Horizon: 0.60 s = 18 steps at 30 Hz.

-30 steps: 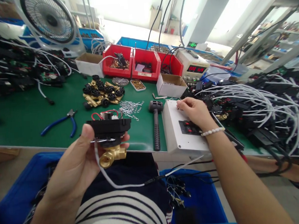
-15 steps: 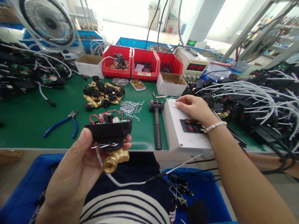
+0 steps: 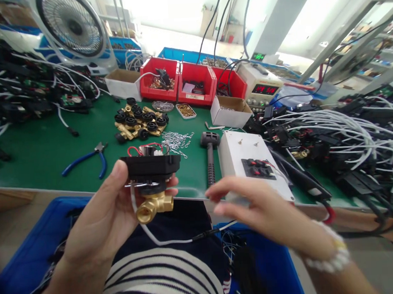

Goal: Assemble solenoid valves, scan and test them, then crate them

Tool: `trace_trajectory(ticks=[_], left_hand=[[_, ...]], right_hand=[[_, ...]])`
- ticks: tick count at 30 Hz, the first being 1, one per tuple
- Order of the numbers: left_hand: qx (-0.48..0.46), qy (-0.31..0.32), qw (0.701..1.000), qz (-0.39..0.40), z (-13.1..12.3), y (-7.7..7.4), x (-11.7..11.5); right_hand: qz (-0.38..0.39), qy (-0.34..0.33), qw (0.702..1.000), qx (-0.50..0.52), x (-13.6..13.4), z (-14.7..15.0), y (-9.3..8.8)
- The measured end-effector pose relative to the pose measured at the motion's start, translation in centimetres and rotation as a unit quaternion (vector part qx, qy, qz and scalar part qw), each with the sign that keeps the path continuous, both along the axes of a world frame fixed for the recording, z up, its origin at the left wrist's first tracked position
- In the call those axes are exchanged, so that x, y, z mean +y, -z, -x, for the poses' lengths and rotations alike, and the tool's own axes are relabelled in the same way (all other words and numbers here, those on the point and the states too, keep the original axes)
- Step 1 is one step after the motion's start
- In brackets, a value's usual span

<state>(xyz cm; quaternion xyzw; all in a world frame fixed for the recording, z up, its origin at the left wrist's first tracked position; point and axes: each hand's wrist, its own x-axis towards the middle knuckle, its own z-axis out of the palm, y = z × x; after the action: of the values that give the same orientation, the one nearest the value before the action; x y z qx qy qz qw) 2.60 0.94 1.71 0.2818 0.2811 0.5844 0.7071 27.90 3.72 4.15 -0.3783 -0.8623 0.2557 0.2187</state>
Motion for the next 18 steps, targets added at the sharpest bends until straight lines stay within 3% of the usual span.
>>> trace_trajectory(ticks=[2, 4, 6, 8, 10, 12, 14, 18], left_hand=[[0.002, 0.000, 1.000, 0.003, 0.1, 0.0, 0.1], [0.033, -0.006, 0.999, -0.003, 0.6, 0.1, 0.3], [0.128, -0.036, 0.991, -0.031, 1.5, 0.5, 0.9], [0.297, -0.089, 0.949, -0.058, 2.6, 1.3, 1.8], [0.481, -0.136, 0.865, -0.048, 3.8, 2.4, 3.0], [0.594, -0.155, 0.789, -0.013, 4.6, 3.4, 4.4], [0.628, -0.163, 0.761, 0.002, 5.3, 4.0, 5.4], [0.637, -0.185, 0.748, -0.012, 7.0, 4.3, 5.6]], right_hand=[[0.066, -0.089, 0.993, -0.049, -2.3, 1.3, 3.1], [0.102, -0.061, 0.981, -0.156, -3.7, 2.0, 6.8], [0.132, -0.018, 0.962, -0.237, -4.3, 2.1, 9.8], [0.163, 0.006, 0.949, -0.270, -4.5, 1.9, 11.7], [0.186, 0.006, 0.945, -0.269, -4.5, 1.5, 12.6], [0.197, 0.000, 0.947, -0.253, -4.7, 1.1, 13.2], [0.191, 0.002, 0.954, -0.232, -5.1, 0.7, 14.1], [0.123, 0.026, 0.974, -0.189, -5.6, -0.2, 16.5]])
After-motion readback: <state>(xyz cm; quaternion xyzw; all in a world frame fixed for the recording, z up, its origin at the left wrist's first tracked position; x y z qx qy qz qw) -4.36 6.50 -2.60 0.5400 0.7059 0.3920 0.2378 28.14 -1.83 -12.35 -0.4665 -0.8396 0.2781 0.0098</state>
